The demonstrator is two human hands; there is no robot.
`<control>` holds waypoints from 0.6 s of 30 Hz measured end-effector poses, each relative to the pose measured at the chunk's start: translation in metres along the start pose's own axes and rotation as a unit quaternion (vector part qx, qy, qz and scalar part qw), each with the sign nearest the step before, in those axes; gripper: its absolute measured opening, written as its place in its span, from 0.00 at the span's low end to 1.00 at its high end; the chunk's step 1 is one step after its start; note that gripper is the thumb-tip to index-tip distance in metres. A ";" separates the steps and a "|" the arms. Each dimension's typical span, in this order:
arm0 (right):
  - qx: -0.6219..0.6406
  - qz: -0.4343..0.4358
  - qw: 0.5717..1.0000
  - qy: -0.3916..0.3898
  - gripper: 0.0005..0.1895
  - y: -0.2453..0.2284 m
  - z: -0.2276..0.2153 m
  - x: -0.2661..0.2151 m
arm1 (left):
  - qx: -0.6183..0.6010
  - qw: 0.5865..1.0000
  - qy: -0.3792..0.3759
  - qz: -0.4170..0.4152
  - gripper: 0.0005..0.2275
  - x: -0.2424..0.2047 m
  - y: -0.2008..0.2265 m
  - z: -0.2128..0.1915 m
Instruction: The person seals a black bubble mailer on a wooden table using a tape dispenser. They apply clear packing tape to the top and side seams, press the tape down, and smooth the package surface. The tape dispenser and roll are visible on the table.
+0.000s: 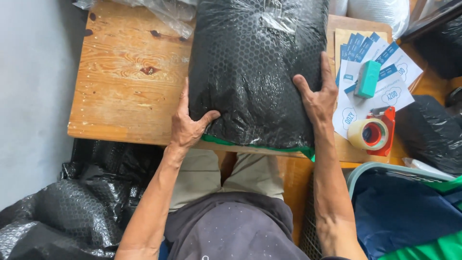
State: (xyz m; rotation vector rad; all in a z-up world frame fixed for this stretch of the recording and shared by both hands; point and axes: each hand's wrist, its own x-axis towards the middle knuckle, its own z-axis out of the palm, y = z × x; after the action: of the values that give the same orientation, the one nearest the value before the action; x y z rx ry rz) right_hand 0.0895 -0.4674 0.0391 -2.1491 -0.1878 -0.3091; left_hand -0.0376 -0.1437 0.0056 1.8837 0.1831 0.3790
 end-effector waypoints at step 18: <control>-0.355 -0.159 0.916 -0.102 0.57 -0.033 0.015 -0.067 | 0.026 0.986 -0.128 -0.101 0.43 -0.001 0.015 -0.035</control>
State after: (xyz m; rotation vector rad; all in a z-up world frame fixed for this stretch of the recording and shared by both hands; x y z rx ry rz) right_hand 0.0194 -0.4375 0.0378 -2.8779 -0.6285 -0.3782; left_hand -0.0519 -0.1179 0.0299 1.9238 0.2099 -0.0080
